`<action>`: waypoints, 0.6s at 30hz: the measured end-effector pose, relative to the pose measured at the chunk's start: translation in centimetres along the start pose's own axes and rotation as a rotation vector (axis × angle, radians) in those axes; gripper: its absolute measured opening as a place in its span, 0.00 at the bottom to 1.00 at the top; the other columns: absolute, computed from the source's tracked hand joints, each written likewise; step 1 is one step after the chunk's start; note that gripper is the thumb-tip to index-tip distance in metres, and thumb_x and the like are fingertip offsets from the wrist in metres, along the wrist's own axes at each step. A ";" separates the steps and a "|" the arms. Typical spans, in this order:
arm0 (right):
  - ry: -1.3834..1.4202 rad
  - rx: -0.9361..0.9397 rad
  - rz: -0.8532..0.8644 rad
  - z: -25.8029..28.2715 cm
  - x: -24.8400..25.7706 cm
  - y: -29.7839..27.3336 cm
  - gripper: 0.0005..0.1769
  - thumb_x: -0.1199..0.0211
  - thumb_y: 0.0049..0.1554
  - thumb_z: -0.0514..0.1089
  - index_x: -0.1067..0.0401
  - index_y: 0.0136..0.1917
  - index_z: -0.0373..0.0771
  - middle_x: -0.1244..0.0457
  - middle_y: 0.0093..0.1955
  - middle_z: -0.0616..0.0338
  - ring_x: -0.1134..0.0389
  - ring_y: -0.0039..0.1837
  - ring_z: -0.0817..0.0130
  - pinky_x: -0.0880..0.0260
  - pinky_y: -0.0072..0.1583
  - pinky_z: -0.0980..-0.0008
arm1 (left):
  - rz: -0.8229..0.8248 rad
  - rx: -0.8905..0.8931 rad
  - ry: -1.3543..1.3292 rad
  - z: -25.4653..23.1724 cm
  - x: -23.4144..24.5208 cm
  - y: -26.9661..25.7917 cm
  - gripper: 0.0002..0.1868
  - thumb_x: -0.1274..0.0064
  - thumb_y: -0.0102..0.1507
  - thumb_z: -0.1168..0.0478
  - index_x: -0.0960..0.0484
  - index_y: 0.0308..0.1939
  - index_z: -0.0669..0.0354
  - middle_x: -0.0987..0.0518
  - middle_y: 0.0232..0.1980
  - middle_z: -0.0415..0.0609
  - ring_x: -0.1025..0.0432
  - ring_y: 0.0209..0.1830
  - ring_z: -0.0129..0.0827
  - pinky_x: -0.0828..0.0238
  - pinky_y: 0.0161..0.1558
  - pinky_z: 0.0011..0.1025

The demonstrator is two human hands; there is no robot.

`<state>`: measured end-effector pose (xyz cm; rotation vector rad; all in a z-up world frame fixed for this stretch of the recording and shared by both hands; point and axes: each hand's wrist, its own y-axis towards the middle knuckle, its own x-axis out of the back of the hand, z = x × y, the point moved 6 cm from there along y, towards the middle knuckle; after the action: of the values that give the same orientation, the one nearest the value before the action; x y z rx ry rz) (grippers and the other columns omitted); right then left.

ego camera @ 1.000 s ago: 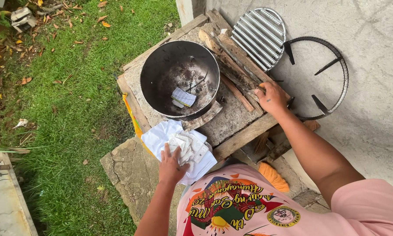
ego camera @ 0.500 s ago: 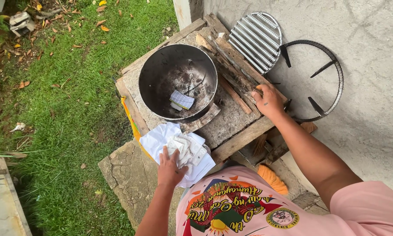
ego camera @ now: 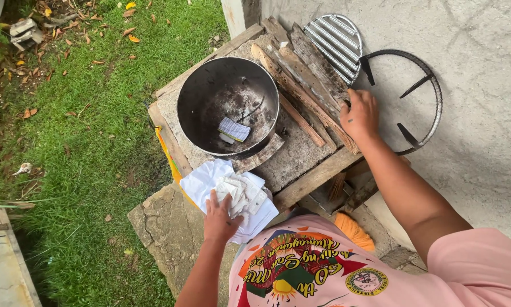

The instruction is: Arranging paper and wood kindling in a metal pot to prepare for starting a fire.

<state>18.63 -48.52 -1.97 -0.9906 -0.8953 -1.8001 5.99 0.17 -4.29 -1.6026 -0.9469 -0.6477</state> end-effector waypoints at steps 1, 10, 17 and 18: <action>-0.047 0.025 -0.004 0.3 -0.1 -0.1 0.26 0.39 0.62 0.46 0.31 0.71 0.34 0.40 0.67 0.43 0.40 0.69 0.46 0.40 0.67 0.49 | 0.018 0.010 0.013 0.0 0.0 0.0 0.46 0.31 0.53 0.47 0.35 0.73 0.37 0.58 0.83 0.57 0.55 0.81 0.59 0.45 0.73 0.48; -0.067 0.139 -0.055 5.1 0.8 -1.5 0.18 0.37 0.58 0.41 0.25 0.62 0.39 0.38 0.66 0.47 0.38 0.67 0.50 0.38 0.67 0.49 | 0.043 0.027 0.024 -0.2 0.0 -0.2 0.46 0.31 0.54 0.47 0.36 0.74 0.37 0.59 0.84 0.56 0.56 0.82 0.58 0.45 0.73 0.47; -0.021 0.207 0.397 8.1 -6.2 -5.5 0.21 0.40 0.58 0.39 0.29 0.64 0.30 0.33 0.55 0.44 0.31 0.55 0.52 0.28 0.56 0.52 | 0.034 0.023 0.023 -0.1 -0.1 0.0 0.47 0.31 0.53 0.46 0.36 0.74 0.37 0.59 0.84 0.56 0.56 0.82 0.58 0.45 0.73 0.48; -0.020 0.208 0.396 8.0 -6.9 -5.6 0.21 0.40 0.58 0.39 0.29 0.64 0.30 0.33 0.55 0.44 0.31 0.55 0.52 0.28 0.56 0.52 | 0.032 0.023 0.024 -0.1 -0.1 0.0 0.47 0.31 0.53 0.46 0.36 0.74 0.37 0.59 0.84 0.56 0.56 0.82 0.58 0.45 0.73 0.48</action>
<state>17.70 -37.20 -5.66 -0.9747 -0.8139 -1.3396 5.98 0.07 -4.34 -1.5837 -0.9062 -0.6303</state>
